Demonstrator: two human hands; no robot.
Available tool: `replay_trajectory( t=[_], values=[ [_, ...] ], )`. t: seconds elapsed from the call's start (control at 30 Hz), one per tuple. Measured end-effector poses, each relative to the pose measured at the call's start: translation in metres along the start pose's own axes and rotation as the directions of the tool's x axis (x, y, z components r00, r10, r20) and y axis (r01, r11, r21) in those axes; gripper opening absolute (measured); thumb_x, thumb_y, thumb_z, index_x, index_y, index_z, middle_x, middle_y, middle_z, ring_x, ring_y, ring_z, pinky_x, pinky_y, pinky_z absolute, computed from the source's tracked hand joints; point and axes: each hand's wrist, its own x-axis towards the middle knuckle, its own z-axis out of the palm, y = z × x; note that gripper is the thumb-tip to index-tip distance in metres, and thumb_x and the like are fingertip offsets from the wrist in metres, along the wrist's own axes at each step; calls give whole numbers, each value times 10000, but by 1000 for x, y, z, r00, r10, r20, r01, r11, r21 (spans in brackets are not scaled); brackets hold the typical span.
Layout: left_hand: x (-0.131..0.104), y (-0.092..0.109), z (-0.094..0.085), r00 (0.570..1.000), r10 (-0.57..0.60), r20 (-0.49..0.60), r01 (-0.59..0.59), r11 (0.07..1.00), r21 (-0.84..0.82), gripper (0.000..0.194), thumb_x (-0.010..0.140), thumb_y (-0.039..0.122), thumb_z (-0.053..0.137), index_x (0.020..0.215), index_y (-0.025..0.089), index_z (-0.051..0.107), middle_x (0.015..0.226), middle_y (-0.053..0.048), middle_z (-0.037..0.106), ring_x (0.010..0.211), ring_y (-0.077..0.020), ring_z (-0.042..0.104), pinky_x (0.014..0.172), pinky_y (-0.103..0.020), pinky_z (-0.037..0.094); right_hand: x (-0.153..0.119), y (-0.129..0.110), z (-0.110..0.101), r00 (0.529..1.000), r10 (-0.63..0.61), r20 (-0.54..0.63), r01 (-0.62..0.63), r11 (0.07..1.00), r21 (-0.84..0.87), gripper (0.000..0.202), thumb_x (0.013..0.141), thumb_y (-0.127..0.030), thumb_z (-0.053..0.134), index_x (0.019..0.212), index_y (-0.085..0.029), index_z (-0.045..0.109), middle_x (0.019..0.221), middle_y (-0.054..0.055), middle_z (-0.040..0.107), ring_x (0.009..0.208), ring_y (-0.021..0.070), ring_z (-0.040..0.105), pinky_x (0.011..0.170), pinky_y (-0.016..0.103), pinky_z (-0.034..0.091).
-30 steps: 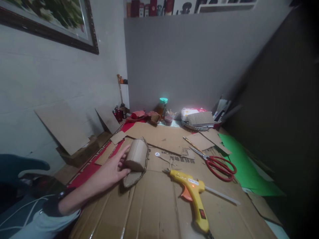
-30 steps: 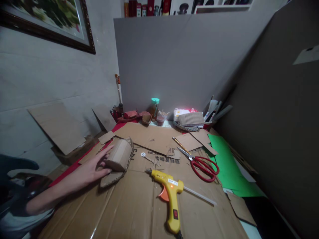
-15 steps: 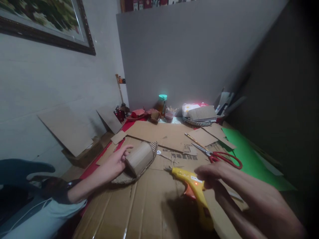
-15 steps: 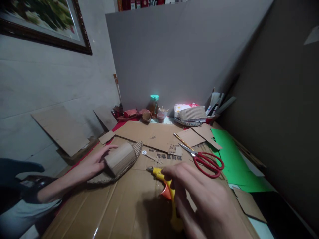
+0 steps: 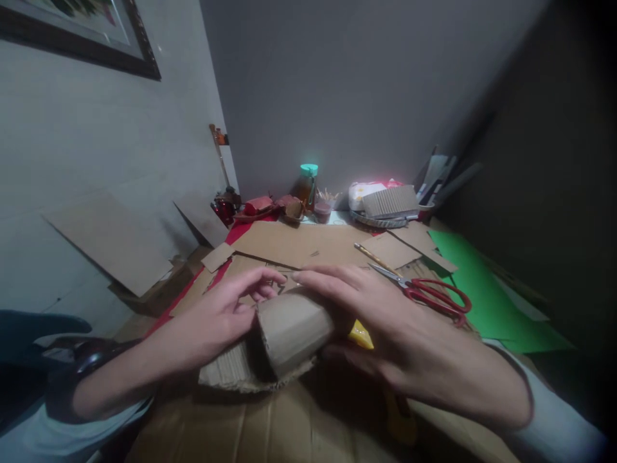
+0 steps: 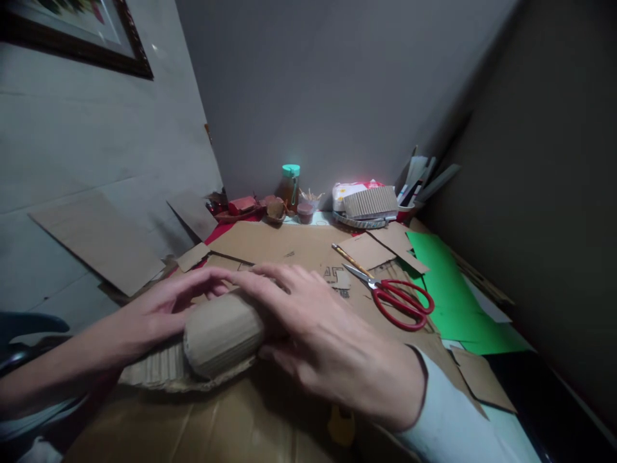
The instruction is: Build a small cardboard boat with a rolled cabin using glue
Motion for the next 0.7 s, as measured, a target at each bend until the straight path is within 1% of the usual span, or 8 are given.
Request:
replay_trajectory(
  t=[0.1,0.2,0.3,0.4,0.47,0.53,0.6,0.7],
  values=[
    [8,7,5,1000,22,13,-22,999,-25,325,813,300,620,1137,288,640,1122,-26,661,1136,-272,587,958,-356,472,-3,9,-2,999,39,15,-40,998,41,768,829,-58,654,1492,-267,326,1420,32,458,1287,160,419,1080,278,372],
    [18,5,9,998,50,35,-51,999,7,312,805,280,614,1110,299,674,1124,-8,691,1141,-284,598,891,-324,515,-6,19,-5,997,72,8,-72,996,59,713,817,-62,692,1447,-235,406,1387,39,474,1256,160,442,1051,258,380],
    [28,-1,11,994,64,90,-67,997,36,444,789,191,579,1207,324,650,1169,6,699,1186,-291,591,907,-327,519,-7,27,-7,997,71,24,-73,994,79,680,812,-47,686,1423,-218,439,1361,58,481,1240,178,446,1035,277,388],
    [36,-7,13,987,44,153,-41,999,-23,577,776,123,558,1305,349,595,1261,9,672,1234,-280,573,955,-330,505,-6,30,-9,998,46,51,-50,995,82,694,808,2,632,1435,-209,422,1353,59,473,1233,170,434,1032,272,377],
    [38,-9,14,985,48,165,-38,997,-67,573,776,130,577,1291,378,604,1315,30,644,1253,-260,560,971,-306,495,-6,31,-10,997,41,69,-46,997,65,694,799,10,610,1434,-186,411,1341,62,472,1218,171,435,1020,277,378],
    [39,-10,14,987,30,155,-15,995,-94,528,782,165,596,1258,391,625,1300,43,651,1235,-248,573,960,-292,498,-6,32,-10,996,42,83,-45,998,41,674,789,-3,612,1411,-176,418,1311,65,482,1181,183,450,1001,299,388],
    [39,-11,14,990,-6,143,23,993,-119,472,781,215,620,1225,375,646,1264,30,672,1220,-263,582,920,-300,519,-5,33,-9,993,52,102,-54,998,17,643,791,-26,616,1385,-181,427,1277,70,492,1136,198,468,975,326,404],
    [39,-14,13,992,-31,124,47,991,-128,442,772,279,645,1209,343,655,1297,4,660,1277,-307,539,886,-325,540,-1,36,-7,988,59,141,-57,998,-16,634,790,-31,616,1379,-174,428,1217,79,505,1069,200,496,908,322,437]
  ],
)
